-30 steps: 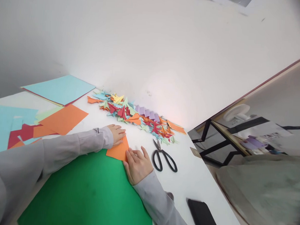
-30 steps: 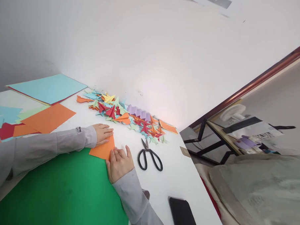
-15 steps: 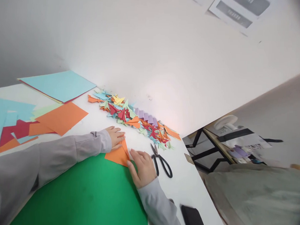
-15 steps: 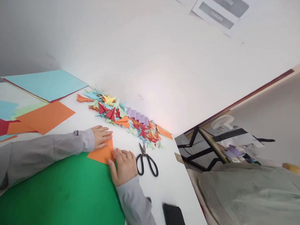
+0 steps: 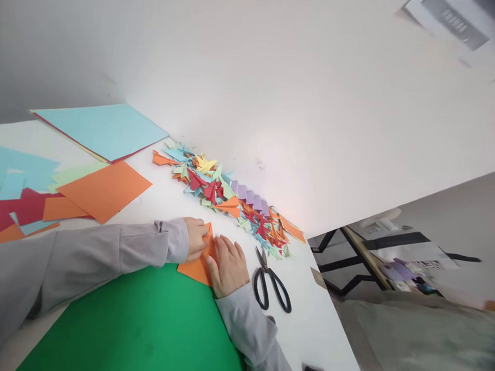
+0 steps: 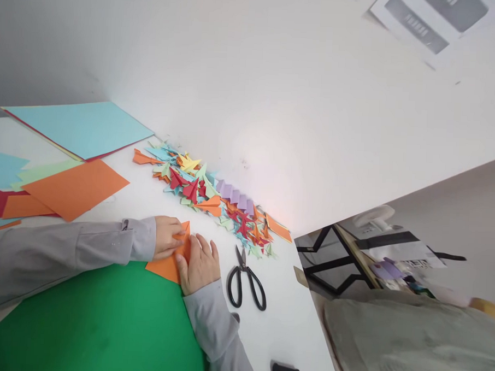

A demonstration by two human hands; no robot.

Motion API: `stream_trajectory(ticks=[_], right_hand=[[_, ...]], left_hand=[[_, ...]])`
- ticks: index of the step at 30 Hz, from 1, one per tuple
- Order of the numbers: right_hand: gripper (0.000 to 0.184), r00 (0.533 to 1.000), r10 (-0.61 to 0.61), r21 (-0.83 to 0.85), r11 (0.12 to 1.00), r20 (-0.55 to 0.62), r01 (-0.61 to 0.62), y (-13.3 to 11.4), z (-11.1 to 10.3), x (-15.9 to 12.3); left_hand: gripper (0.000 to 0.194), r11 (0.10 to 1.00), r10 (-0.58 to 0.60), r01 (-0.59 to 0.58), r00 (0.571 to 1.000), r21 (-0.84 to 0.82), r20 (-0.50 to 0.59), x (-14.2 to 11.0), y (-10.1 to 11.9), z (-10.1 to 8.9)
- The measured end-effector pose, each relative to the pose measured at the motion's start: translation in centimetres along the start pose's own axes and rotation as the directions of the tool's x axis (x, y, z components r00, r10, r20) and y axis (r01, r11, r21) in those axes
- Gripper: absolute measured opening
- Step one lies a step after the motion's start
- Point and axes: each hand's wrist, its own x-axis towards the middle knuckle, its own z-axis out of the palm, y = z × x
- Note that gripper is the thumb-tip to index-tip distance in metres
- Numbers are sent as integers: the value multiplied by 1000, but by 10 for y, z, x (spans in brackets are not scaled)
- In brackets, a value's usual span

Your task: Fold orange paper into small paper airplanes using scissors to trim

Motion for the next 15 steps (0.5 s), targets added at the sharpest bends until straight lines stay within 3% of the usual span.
stream_trajectory(ticks=[6, 15], right_hand=[[50, 999, 11, 6, 1000, 30, -11, 7, 8, 7], [48, 996, 79, 83, 993, 51, -83, 5, 2, 41]], left_hand=[[22, 1000, -8, 7, 999, 18, 36, 2, 1, 0], [23, 1000, -16, 17, 997, -2, 70, 5, 1, -1]])
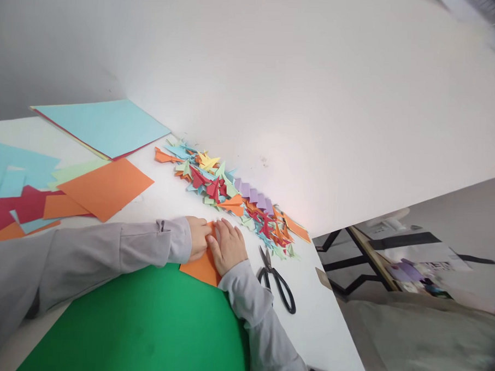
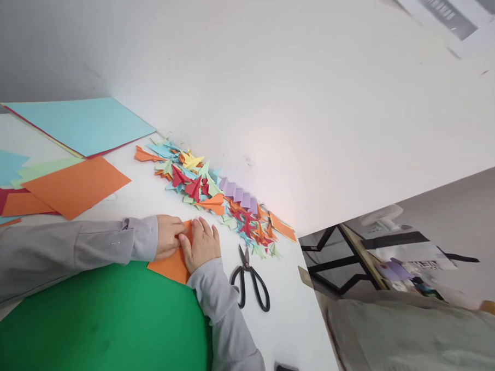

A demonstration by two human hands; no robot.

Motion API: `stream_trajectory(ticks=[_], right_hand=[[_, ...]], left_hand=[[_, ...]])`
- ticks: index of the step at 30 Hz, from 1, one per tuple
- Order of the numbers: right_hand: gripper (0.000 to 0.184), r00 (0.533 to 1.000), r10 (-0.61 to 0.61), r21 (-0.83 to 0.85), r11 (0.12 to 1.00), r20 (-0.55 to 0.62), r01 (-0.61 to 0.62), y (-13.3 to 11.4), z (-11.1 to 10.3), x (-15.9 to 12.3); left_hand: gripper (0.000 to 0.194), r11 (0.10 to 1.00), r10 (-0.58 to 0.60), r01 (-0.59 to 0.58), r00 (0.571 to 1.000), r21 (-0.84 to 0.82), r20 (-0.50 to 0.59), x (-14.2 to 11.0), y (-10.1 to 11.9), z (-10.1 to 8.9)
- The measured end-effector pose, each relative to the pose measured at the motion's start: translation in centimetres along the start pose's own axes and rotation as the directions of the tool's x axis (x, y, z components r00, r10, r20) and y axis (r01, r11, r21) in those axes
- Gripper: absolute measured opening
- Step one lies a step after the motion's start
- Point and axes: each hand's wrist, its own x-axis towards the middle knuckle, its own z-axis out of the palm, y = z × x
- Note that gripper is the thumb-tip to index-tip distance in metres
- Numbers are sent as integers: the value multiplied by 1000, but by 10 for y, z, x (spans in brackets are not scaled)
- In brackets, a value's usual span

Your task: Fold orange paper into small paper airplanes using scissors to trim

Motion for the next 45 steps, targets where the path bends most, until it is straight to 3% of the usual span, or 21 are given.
stream_trajectory(ticks=[7, 15, 19, 23, 32, 39, 45], right_hand=[[49, 999, 30, 50, 998, 28, -32, 0, 2, 3], [43, 978, 76, 213, 976, -192, -34, 11, 3, -6], [41, 993, 10, 141, 990, -115, 6, 9, 1, -9], [43, 1000, 19, 94, 995, -25, -16, 2, -1, -1], [45, 998, 64, 195, 979, -25, -58, 3, 3, -2], [48, 1000, 17, 88, 996, -10, -16, -3, 0, -17], [50, 998, 13, 71, 997, -54, -9, -6, 1, -31]], left_hand=[[19, 1000, 3, -3, 1000, 7, -24, 0, 2, -1], [20, 1000, -13, 13, 1000, 12, -14, -3, 3, -7], [22, 1000, 5, -5, 1000, 15, 1, -2, 4, -8], [22, 1000, 2, -2, 1000, 15, -23, -1, 3, -4], [21, 999, -31, 31, 999, 10, -20, -3, 3, -1], [23, 997, -48, 51, 997, -57, 54, -2, 0, 3], [20, 996, -69, 71, 997, -59, 34, 3, 0, -3]])
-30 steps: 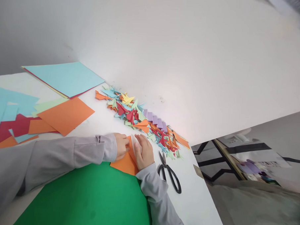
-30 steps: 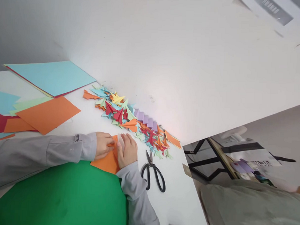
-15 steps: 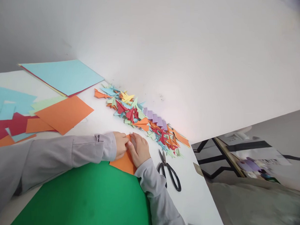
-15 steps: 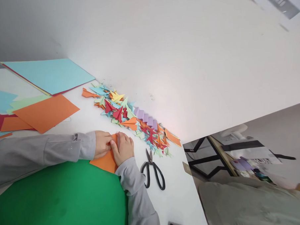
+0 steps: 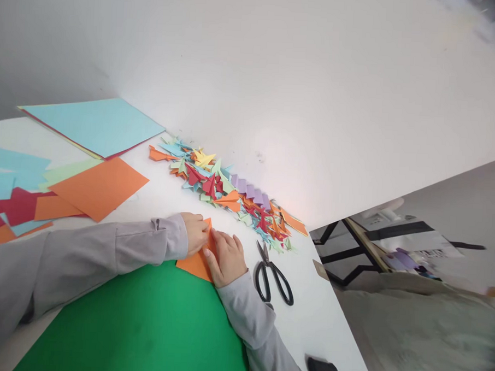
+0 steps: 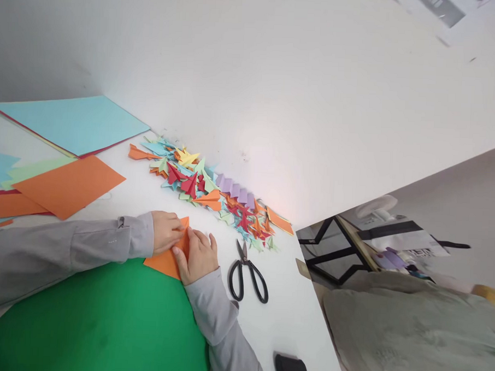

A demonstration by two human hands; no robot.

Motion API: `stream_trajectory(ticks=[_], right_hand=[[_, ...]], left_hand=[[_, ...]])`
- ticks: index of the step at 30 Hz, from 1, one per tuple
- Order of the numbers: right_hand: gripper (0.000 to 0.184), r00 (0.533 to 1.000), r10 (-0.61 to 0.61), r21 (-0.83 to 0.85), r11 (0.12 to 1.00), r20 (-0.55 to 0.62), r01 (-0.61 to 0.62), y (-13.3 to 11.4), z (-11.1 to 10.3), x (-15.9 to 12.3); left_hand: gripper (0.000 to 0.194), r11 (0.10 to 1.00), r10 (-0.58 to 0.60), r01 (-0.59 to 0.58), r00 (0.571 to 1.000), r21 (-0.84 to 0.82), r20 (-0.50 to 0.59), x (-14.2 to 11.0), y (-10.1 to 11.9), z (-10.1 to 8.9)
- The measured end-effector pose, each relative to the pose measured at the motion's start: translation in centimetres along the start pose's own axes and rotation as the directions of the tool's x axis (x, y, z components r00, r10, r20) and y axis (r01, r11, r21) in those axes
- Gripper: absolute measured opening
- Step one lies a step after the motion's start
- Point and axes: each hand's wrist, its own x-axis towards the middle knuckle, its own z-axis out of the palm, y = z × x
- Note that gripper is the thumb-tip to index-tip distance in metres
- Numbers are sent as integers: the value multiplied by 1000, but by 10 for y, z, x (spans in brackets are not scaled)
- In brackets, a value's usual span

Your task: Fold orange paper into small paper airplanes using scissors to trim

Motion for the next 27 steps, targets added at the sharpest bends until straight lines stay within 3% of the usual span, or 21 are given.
stream_trajectory(ticks=[4, 7, 11, 15, 20, 27], right_hand=[[51, 999, 35, 49, 998, 2, -35, -1, 2, -2], [52, 999, 50, 73, 996, 4, -50, -1, 3, -2], [51, 999, 52, 59, 997, -1, -52, -4, -1, -4], [51, 1000, 3, -3, 1000, 4, -3, -7, -8, -18], [51, 995, -100, -86, 991, 12, 100, -11, -19, -42], [47, 981, -151, -94, 986, -122, 140, -30, -32, -70]], left_hand=[[19, 995, -96, 97, 995, 39, -24, 13, 2, -1], [30, 991, -133, 133, 990, 19, 37, 20, 0, 3], [28, 987, -158, 159, 985, -18, 66, 19, -4, 8], [31, 989, -144, 144, 990, -39, 9, 10, -7, 9], [32, 989, -146, 147, 989, -26, 13, 6, -9, 9], [32, 988, -151, 151, 988, -40, 1, 6, -10, 12]])
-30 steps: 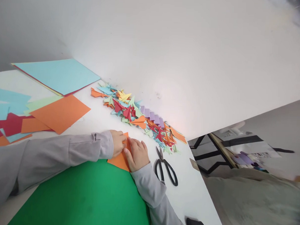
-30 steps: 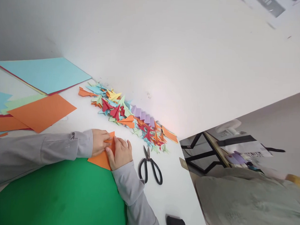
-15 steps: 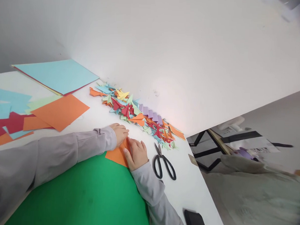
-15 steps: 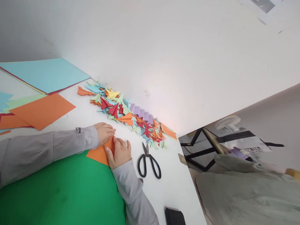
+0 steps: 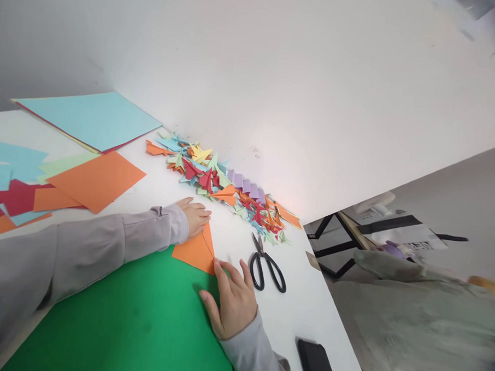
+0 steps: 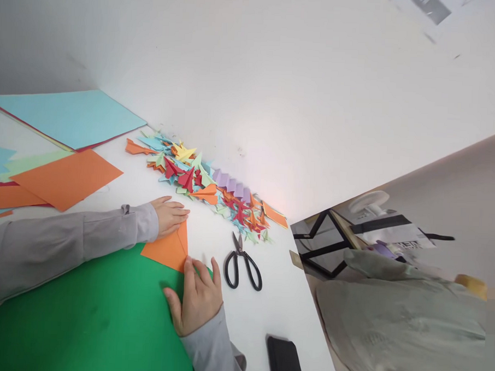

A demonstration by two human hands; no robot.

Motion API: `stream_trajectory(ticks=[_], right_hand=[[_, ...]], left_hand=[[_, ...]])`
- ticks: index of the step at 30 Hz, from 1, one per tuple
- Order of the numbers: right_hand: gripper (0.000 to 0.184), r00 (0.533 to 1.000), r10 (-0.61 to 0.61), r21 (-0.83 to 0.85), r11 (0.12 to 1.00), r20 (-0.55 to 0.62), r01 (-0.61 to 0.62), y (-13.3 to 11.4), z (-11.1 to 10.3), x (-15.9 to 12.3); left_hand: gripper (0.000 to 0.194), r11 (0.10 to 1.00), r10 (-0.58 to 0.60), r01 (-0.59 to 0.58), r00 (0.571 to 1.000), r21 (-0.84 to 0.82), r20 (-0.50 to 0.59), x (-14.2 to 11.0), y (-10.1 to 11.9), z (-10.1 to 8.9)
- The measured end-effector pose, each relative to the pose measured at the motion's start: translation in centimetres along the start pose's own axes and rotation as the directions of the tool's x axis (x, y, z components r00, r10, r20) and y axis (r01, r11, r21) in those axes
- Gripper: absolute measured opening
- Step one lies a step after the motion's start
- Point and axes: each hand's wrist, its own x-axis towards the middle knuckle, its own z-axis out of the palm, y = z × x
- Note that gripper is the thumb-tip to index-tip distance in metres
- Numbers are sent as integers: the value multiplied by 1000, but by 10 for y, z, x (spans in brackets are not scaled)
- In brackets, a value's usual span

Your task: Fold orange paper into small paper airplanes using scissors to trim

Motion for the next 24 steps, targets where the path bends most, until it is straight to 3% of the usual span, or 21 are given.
stream_trajectory(ticks=[4, 6, 8, 11, 16, 21, 24], right_hand=[[38, 1000, 25, 26, 999, -4, -25, 6, -7, -3], [29, 1000, 16, 26, 1000, 21, -17, 16, -8, 4], [25, 999, 43, -1, 999, -32, -43, 29, -5, 18], [26, 986, 117, 13, 993, -115, -117, 45, 11, 50], [28, 982, 104, 89, 992, -157, -91, 65, 56, 93], [31, 946, 75, 128, 991, -317, -35, 72, 80, 94], [26, 941, 101, 184, 982, -324, -43, 70, 78, 89]], left_hand=[[33, 1000, 7, -7, 1000, -20, -18, 0, -1, 3], [33, 1000, 7, -8, 999, -23, -33, 0, -2, 4], [34, 1000, 14, -14, 999, -15, -40, 0, -2, 4], [34, 1000, 15, -16, 999, -11, -36, -1, -2, 3], [28, 1000, 16, -16, 999, -9, -30, -5, 1, -2], [20, 997, 73, -75, 996, -33, -41, -11, 6, -6], [17, 987, 115, -130, 982, -96, -151, -13, 5, -9]])
